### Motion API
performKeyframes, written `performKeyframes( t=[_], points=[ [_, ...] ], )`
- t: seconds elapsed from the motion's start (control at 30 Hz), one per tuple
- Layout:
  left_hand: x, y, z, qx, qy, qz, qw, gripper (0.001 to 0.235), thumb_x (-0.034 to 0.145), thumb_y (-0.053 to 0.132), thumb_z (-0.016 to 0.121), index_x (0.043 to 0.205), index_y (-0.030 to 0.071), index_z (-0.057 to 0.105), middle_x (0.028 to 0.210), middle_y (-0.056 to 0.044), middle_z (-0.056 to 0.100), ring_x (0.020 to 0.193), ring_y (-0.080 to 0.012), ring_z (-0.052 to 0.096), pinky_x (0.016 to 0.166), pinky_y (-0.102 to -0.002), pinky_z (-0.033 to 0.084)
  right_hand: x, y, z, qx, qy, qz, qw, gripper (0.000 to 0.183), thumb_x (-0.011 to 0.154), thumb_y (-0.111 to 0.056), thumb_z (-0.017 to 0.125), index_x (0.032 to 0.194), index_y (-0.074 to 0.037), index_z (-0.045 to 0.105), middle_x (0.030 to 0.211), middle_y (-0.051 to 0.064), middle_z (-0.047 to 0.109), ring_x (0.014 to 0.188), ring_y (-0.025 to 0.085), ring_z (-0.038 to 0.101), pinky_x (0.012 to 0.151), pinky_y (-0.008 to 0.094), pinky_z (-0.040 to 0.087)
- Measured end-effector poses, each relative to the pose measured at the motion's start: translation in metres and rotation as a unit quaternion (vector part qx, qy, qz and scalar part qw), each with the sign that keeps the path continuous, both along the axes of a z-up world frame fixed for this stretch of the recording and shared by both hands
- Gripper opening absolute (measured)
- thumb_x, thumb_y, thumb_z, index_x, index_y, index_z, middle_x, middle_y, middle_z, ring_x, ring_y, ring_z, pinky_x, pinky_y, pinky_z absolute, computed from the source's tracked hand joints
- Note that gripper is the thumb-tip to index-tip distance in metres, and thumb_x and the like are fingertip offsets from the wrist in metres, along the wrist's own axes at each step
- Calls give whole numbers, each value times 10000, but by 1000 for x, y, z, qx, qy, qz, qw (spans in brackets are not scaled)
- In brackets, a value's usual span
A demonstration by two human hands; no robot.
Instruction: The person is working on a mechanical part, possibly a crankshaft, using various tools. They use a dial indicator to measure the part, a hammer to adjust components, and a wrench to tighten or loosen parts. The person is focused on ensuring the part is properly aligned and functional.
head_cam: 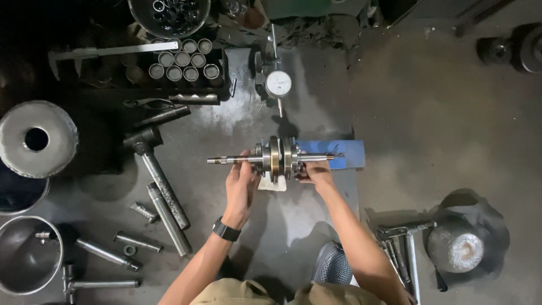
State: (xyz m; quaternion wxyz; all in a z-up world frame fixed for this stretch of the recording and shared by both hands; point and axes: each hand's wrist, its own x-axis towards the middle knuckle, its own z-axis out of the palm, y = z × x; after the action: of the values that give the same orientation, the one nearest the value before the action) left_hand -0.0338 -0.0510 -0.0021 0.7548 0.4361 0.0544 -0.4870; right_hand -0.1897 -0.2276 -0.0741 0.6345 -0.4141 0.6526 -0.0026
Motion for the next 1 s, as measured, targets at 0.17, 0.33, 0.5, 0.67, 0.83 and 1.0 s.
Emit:
performKeyframes(
  t=[0.17,0.33,0.5,0.67,0.83,1.0],
  points=[
    [-16,42,-30,87,-157,-49,983,479,1036,256,629,1419,-16,533,1304,-120,602,1183,-193,574,1031,-361,470,-6,-1,-15,-13,16,21,1000,323,1006,-326,576,1114,-31,653,903,128,734,681,227,747,606,370,664],
    [-24,59,-69,182,-280,-74,940,411,959,160,650,1312,-31,563,1288,-157,659,1162,-213,653,1006,-344,523,-39,24,-23,-20,-2,94,995,276,998,-249,589,1140,-33,686,887,129,772,696,237,775,639,360,666],
    [-34,48,-75,210,-326,-101,916,360,966,154,645,1270,-34,607,1246,-164,697,1143,-215,670,963,-335,540,-47,53,-14,-38,-146,226,962,261,964,-247,700,1062,-13,763,882,98,765,707,132,702,644,295,589],
    [-52,44,-51,211,-363,-141,897,417,947,228,698,1261,-35,615,1205,-162,711,1098,-233,681,940,-349,535,-29,80,39,-180,-26,321,930,286,956,-256,702,879,11,769,723,122,748,600,154,663,594,312,518],
    [-60,67,-32,291,-317,-241,870,601,867,372,817,1245,-49,613,1134,-173,728,1044,-200,701,908,-352,551,-52,134,91,-189,24,346,919,240,904,-201,692,831,24,731,675,154,740,579,186,687,588,339,524],
    [-41,96,-19,280,-162,-369,871,715,732,426,818,1246,-23,608,987,-212,771,844,-307,741,742,-402,611,-52,165,83,-133,-154,348,915,228,882,-211,696,994,-17,740,817,107,778,716,144,727,633,331,575]
  ],
)
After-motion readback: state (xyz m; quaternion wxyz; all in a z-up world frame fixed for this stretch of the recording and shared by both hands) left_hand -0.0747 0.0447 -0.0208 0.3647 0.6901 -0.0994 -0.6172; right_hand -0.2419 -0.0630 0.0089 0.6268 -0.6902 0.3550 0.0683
